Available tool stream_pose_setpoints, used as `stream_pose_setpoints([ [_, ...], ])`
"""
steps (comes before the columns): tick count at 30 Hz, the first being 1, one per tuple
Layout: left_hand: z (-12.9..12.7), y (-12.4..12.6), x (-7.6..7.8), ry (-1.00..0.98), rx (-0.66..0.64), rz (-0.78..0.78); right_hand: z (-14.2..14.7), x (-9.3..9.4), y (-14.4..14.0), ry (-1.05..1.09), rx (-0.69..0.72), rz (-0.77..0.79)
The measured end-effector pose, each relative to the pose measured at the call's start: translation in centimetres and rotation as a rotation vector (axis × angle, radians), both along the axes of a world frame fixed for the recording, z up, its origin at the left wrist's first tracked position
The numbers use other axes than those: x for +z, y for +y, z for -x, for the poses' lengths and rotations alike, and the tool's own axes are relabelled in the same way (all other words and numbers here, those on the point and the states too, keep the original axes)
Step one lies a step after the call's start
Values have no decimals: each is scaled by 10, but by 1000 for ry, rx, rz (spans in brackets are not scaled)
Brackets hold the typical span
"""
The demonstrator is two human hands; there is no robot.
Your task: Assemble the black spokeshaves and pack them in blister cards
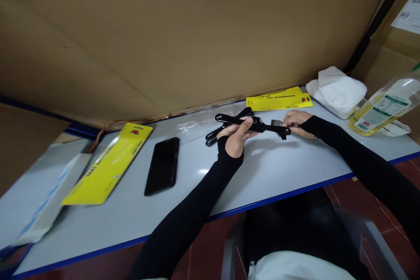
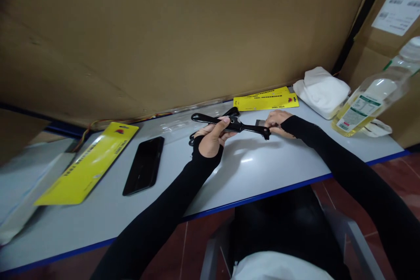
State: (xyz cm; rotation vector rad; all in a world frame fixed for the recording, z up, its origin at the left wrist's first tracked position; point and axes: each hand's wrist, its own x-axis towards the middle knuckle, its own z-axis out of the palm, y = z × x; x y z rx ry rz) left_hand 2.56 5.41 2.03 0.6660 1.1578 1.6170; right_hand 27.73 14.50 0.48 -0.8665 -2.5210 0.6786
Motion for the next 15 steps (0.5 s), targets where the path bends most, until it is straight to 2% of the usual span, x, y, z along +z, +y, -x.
stream_pose_setpoints([
  [3,-2,-2,1,-7,-16,13,0,3,-1,73,-45,-12],
  [8,-6,-5,-1,10,-12,14,4,14,-12,261,-206,92],
  [12,-15,-8,-4,38,-6,12,17,19,-31,448,-231,30],
  [15,-22,-11,-7,52,9,2,28,20,-43,465,-189,-19],
])
